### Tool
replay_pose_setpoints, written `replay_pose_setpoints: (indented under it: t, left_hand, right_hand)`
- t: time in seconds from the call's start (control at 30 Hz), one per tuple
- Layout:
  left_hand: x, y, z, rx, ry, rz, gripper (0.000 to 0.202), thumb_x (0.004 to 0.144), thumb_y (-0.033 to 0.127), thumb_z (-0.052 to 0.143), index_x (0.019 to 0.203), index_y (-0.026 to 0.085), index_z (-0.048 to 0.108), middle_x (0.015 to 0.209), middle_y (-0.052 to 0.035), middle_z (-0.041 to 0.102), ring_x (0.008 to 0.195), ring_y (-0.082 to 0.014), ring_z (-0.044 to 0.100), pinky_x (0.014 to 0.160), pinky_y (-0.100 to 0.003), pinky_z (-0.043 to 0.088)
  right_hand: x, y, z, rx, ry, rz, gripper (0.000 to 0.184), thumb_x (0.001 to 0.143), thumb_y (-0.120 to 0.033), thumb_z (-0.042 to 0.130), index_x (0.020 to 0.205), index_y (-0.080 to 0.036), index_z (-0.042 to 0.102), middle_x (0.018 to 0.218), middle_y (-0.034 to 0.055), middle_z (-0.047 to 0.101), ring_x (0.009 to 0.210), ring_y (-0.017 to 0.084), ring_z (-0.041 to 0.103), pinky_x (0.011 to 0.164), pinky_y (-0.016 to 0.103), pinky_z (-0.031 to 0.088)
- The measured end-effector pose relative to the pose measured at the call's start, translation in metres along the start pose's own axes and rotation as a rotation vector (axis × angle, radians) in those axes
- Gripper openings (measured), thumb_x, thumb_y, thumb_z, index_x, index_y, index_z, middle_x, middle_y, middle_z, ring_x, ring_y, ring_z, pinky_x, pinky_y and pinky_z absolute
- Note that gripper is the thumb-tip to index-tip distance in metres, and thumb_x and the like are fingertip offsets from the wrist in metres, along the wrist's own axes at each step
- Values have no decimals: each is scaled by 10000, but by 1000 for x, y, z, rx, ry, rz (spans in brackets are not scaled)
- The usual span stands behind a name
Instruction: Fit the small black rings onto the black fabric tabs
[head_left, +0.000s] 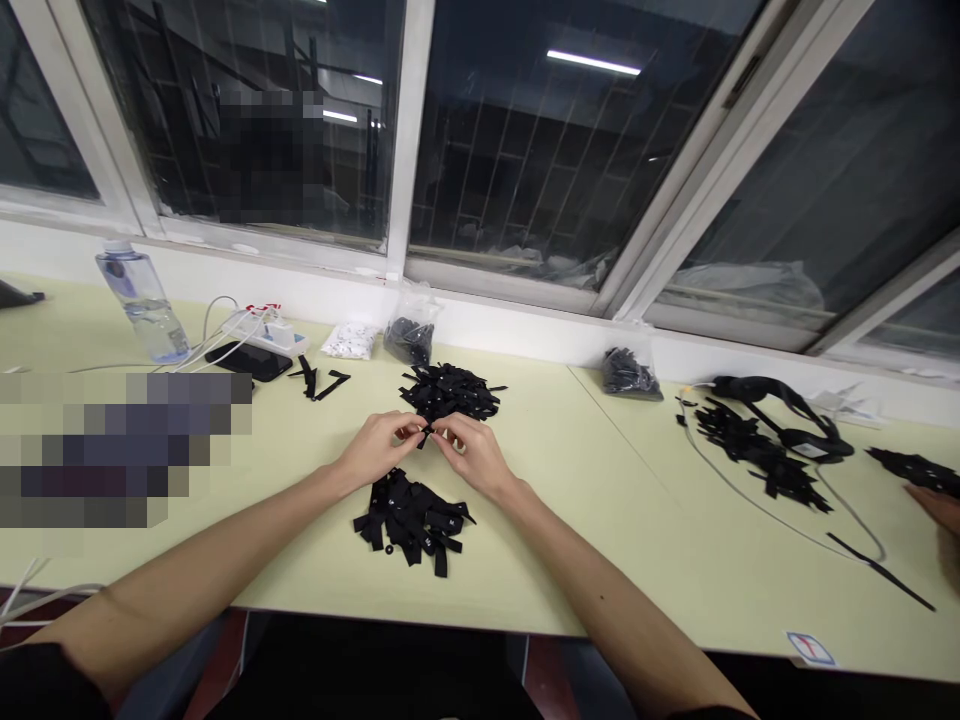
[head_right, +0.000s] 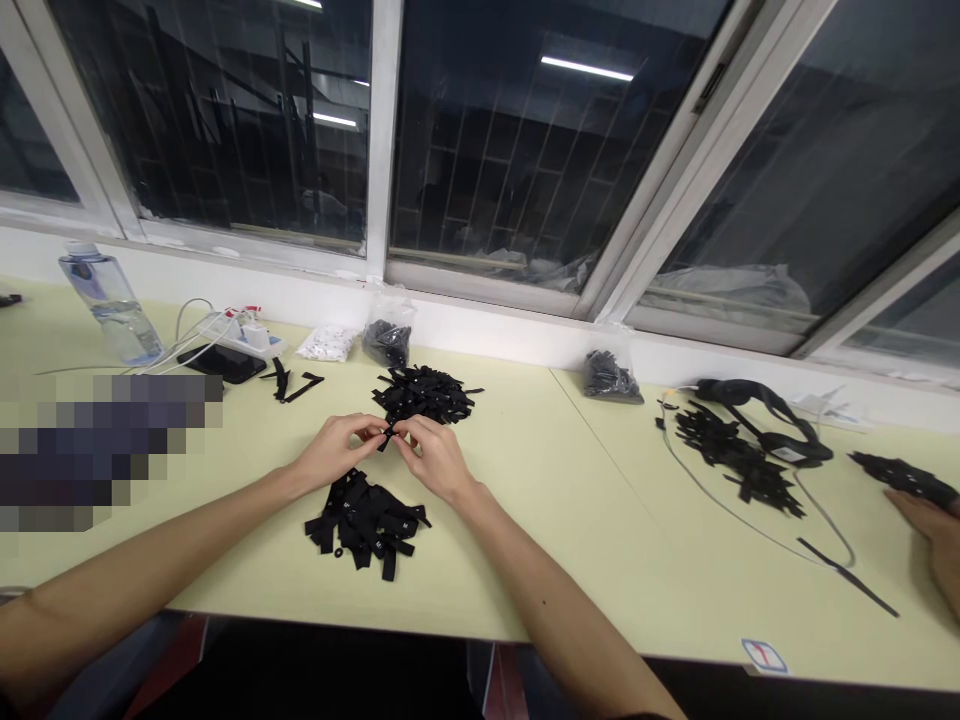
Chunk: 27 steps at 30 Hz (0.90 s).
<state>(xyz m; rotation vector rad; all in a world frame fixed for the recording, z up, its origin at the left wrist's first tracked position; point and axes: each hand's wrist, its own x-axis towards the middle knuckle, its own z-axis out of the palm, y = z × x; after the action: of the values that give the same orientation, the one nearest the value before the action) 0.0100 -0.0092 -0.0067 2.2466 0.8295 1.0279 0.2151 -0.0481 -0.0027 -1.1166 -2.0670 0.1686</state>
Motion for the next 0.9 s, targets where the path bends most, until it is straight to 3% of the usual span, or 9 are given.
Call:
replay_pose_setpoints:
  t: [0.2, 0.33, 0.53, 0.9]
  left_hand:
    - [0, -3, 1, 31, 8, 64, 179, 902, 216, 537, 964, 206, 705, 917, -29, 707, 809, -161, 645, 763, -267, 508]
    - [0, -3, 0, 56, -20, 75, 176, 904, 217, 540, 949, 208, 710, 910, -25, 702, 804, -158, 636, 758, -263, 496]
    - [-1, 2, -1, 64, -82, 95, 202, 920, 253, 530, 1002, 229, 712, 904, -25, 699, 828, -167, 629, 760, -265, 486]
    - [1, 3, -3, -68, -43, 9, 250, 947, 354, 489, 935, 186, 673, 880, -30, 696, 791, -163, 633, 712, -259, 504]
  right_hand:
    - [4, -9, -3, 169, -102, 6, 356, 892, -267, 582, 1248, -274, 591, 1205, 71, 619, 1042, 224, 582, 752, 331, 518]
    - [5, -12, -3, 252, -126, 46, 372, 891, -290, 614, 1263, -287, 591, 1219, 63, 621, 1126, 234, 541, 851, 373, 515]
    - [4, -2, -2, 258, -112, 137, 226, 895, -402, 633, 1054, -261, 709, 979, 62, 672, 975, 222, 567, 840, 378, 496]
    - [2, 9, 5, 267, -95, 188, 203, 912, -377, 589, 906, -219, 717, 855, 49, 629, 792, 179, 554, 741, 326, 462]
